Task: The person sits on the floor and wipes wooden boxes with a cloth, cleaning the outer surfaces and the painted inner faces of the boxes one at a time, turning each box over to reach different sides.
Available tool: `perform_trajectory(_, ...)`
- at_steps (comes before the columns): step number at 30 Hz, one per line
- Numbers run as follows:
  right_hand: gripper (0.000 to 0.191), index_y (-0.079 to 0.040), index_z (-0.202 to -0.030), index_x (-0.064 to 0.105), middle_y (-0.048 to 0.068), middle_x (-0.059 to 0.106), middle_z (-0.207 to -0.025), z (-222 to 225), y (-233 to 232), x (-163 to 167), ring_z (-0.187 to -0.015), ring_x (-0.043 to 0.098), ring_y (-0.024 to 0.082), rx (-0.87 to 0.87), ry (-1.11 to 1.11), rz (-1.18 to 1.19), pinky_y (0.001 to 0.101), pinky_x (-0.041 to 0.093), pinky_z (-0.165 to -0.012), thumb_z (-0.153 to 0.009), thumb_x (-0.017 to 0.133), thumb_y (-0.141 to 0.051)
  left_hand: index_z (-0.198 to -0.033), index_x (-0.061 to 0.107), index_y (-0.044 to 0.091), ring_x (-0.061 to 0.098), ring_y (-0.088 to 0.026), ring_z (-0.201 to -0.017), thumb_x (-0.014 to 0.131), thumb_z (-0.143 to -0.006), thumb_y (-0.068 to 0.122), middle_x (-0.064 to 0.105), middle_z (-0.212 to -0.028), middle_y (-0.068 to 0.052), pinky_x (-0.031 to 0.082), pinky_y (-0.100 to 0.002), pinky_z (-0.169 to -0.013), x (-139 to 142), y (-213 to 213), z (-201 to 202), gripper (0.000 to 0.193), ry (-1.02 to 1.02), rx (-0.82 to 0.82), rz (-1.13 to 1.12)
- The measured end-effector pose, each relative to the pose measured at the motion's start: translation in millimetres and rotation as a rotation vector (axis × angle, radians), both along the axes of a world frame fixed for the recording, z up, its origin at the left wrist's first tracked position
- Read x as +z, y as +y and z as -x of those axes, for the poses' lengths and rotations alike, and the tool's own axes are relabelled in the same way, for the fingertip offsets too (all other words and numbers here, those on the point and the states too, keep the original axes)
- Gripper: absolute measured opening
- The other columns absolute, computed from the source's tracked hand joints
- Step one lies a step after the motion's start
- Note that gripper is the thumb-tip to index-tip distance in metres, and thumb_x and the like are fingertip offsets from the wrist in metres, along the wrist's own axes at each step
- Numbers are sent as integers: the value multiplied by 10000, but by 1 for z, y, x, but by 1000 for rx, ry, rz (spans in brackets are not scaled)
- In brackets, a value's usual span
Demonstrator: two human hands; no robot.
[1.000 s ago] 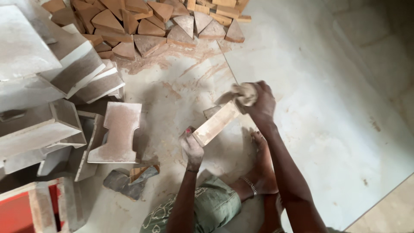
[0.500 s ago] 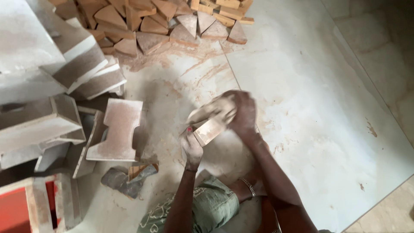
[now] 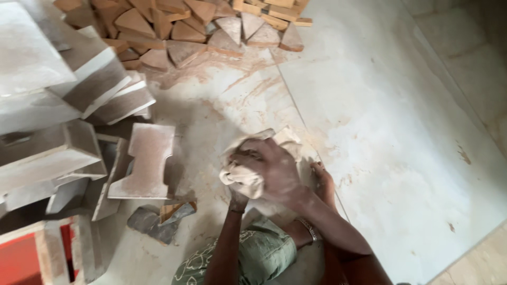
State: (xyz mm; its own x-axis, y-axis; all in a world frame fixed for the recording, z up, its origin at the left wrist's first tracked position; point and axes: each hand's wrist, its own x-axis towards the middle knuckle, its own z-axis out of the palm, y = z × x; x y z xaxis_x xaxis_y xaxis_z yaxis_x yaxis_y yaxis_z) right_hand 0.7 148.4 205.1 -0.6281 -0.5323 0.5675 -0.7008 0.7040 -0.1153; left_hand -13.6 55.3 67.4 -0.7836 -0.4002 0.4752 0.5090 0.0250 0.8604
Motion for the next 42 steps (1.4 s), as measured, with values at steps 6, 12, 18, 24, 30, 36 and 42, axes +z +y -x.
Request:
perform_trajectory(6, 378, -179, -1153, 709, 41, 718, -1115, 43, 56, -8, -970, 722, 211, -339, -172, 185, 325, 621, -822, -819, 884, -203, -767, 555, -12, 563, -181, -609, 318, -1087, 423, 565, -645, -88, 424, -357, -589, -4, -7, 2, 589, -268, -131, -56)
perform_trajectory(12, 375, -26, -1247, 667, 143, 713, -1174, 47, 125, 2, -1031, 744, 282, -339, -211, 737, 334, 655, -890, -885, 753, -70, -712, 515, -16, 511, -182, -553, 343, -1065, 422, 509, -585, -80, 379, -367, -533, -23, -1, 4, 588, -274, -137, -156)
perform_trajectory(18, 649, -106, -1427, 489, 127, 683, -1243, 0, 21, -4, -1087, 719, 274, -83, 5, 377, 391, 632, -892, -946, 605, -526, -822, 538, -27, 530, -194, -661, 364, -1109, 379, 547, -708, -107, 417, -352, -613, -9, 9, -3, 526, 31, -22, 10)
perform_trajectory(24, 403, -207, -1265, 673, 56, 709, -1208, 24, 30, -11, -1025, 738, 190, -86, -236, 51, 281, 648, -788, -955, 722, -459, -926, 553, -42, 545, -212, -767, 386, -1151, 337, 572, -827, -144, 448, -344, -693, -61, 13, 7, 472, -52, -33, -92)
perform_trajectory(30, 471, -47, -1156, 717, 82, 738, -1084, 97, 143, -52, -962, 705, 206, -759, -319, 408, 343, 579, -820, -827, 867, -349, -981, 455, -151, 423, -354, -808, 416, -1127, 339, 436, -937, -304, 381, -490, -752, -134, 21, 6, 512, -537, -203, -431)
perform_trajectory(36, 529, -7, -1245, 727, 133, 761, -1162, 86, 141, -81, -1026, 708, 187, -425, -807, 1141, 339, 581, -904, -897, 793, -399, -1169, 451, -101, 482, -353, -1016, 427, -1089, 402, 485, -1144, -265, 423, -504, -908, -132, 15, 9, 510, -254, -358, -906)
perform_trajectory(42, 806, -43, -1314, 646, 94, 741, -1220, 63, 113, -9, -1120, 692, 187, -54, -880, 346, 346, 546, -974, -615, 946, -309, -1287, 471, -55, 543, -343, -1154, 421, -1077, 459, 545, -1270, -220, 462, -495, -1008, -127, 14, 14, 558, -130, -604, -1158)
